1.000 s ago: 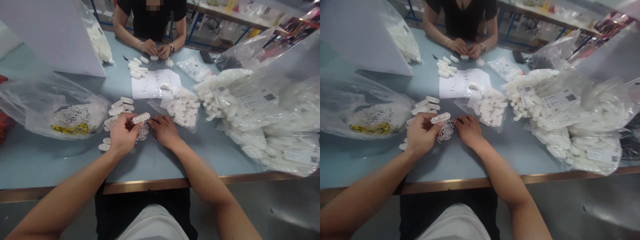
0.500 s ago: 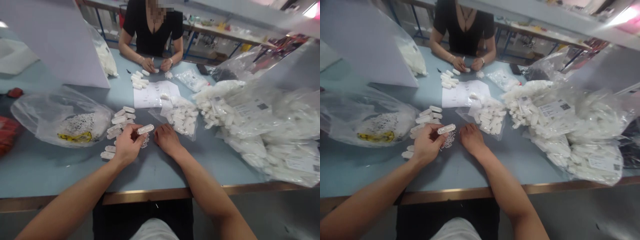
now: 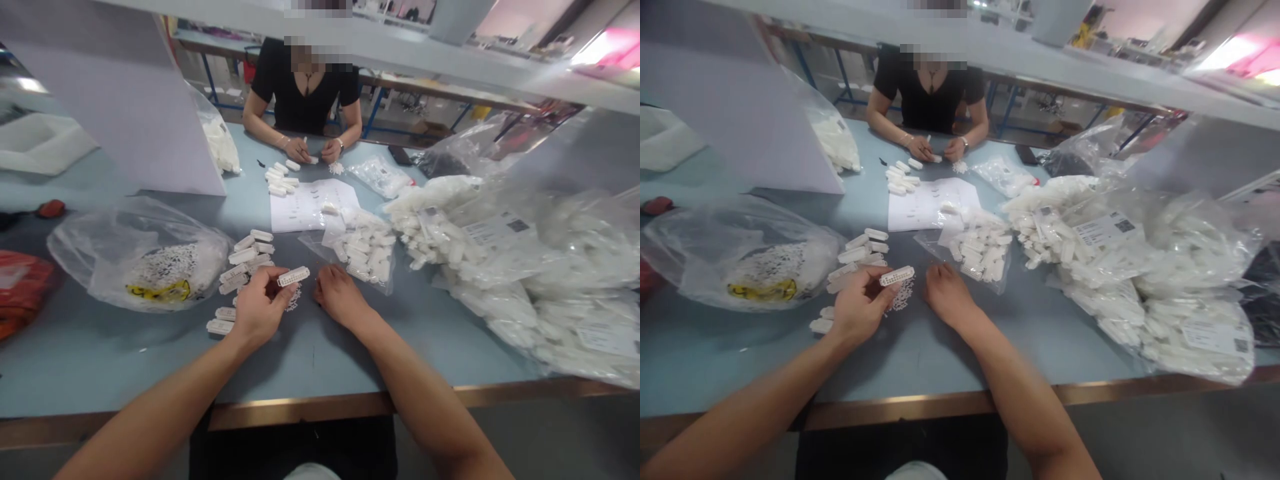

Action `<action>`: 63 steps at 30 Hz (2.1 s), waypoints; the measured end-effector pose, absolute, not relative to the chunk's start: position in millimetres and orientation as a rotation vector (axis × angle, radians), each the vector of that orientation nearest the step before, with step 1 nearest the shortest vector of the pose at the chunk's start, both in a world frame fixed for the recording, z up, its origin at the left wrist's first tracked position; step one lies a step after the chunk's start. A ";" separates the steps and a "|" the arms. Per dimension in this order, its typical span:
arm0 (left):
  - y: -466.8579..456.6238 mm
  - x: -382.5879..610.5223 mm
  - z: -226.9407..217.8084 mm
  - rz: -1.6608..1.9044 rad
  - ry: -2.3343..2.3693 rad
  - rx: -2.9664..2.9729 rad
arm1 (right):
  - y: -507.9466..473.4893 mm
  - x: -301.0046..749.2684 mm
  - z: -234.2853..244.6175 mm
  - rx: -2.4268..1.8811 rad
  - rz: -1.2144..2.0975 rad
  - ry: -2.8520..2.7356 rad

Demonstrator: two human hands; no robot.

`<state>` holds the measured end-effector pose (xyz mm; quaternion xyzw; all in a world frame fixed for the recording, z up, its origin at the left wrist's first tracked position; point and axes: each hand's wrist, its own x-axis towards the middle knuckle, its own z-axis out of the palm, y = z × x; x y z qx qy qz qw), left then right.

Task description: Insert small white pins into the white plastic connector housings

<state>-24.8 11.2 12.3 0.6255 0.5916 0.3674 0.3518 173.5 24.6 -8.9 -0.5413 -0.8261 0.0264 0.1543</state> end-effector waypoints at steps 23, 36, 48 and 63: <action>8.3 -21.8 7.0 0.925 1.426 1.575 | -0.3 193.0 14.6 -1.240 0.550 -1.588; 4.3 -18.6 1.4 0.930 1.390 1.707 | -5.9 185.9 12.9 -1.045 0.090 -1.840; -0.9 -15.5 18.4 0.880 1.466 1.885 | -7.2 185.1 12.6 -1.013 -0.101 -1.963; 3.6 -26.0 13.8 0.860 1.259 2.094 | -1.5 192.8 18.9 -1.166 1.047 -1.643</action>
